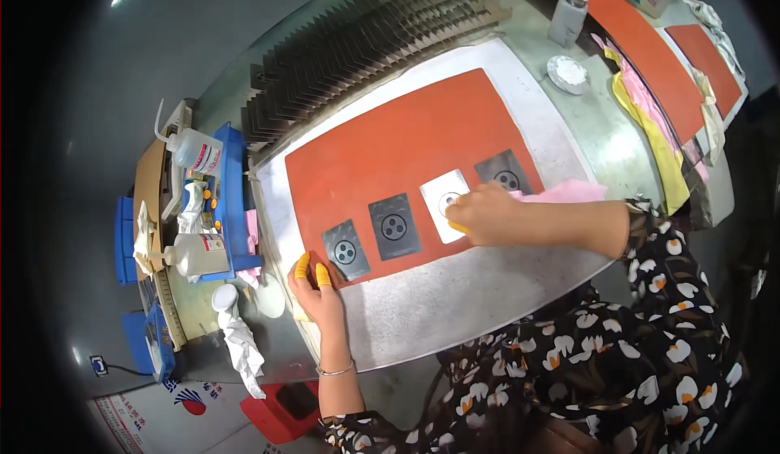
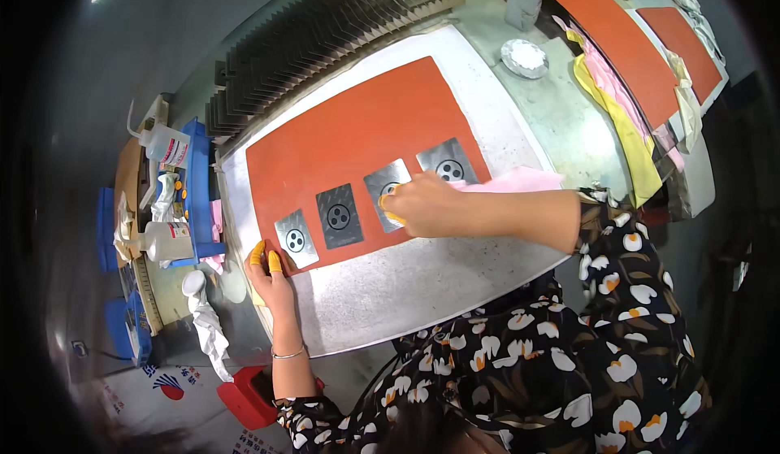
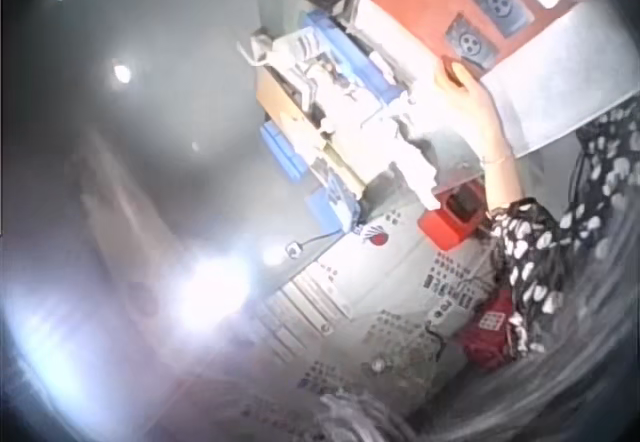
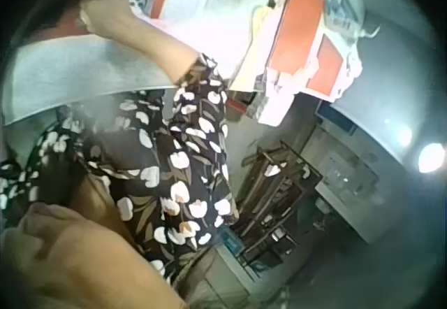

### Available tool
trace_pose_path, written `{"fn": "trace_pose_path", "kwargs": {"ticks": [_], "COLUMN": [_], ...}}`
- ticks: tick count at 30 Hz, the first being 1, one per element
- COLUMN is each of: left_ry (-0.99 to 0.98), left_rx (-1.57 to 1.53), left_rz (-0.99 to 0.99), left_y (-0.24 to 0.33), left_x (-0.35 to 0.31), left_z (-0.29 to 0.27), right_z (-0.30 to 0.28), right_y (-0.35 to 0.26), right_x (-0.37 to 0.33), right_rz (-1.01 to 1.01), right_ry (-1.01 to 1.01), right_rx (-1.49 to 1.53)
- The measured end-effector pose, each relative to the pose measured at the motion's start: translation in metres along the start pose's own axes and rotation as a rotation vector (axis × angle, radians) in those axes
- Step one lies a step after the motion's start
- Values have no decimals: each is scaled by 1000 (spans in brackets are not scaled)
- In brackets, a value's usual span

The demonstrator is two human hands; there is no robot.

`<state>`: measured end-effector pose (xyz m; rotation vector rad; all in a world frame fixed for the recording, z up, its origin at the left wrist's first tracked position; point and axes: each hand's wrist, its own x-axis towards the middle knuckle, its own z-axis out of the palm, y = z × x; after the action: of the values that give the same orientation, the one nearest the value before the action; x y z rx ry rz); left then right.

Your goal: The person wipes a red rectangular board on a workbench using a pink cloth and yellow finger cots. They repeatedly dip the cloth into a small container of white powder and rub the board's surface, including around three square metal plates. The person also uses a white cloth to wipe the board and the metal plates.

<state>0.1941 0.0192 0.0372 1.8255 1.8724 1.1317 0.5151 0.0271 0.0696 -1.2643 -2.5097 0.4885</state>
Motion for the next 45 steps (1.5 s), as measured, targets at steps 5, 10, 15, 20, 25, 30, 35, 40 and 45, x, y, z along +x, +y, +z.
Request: {"fn": "trace_pose_path", "kwargs": {"ticks": [5, 10, 15, 20, 25, 30, 35, 40, 45], "left_ry": [9, 28, 4, 4, 4, 27, 3, -3, -17], "left_rx": [-95, -113, -15, 37, 1, 20, -3, 90, 5], "left_rz": [-27, -17, -46, 37, -36, 32, 19, 31, -62], "left_y": [-14, -12, -2, -2, -4, -6, -3, -4, -11], "left_x": [-2, 0, 1, -1, 2, -3, 3, -5, 1], "left_z": [1, 6, 1, 1, 8, 1, 9, 0, 5], "right_z": [2, 11, -5, -4, 15, -17, 0, 0, -1], "right_y": [7, -3, -7, -6, -9, 15, 29, 21, 17], "right_x": [0, 10, -5, 2, 5, -12, 6, 15, 33], "right_rz": [20, -43, 41, -76, -106, -59, -178, -114, -139], "right_ry": [-47, -5, -184, -207, -97, 17, 39, -121, -66], "right_rx": [20, 37, 58, 62, 28, 45, 51, 40, 34]}}
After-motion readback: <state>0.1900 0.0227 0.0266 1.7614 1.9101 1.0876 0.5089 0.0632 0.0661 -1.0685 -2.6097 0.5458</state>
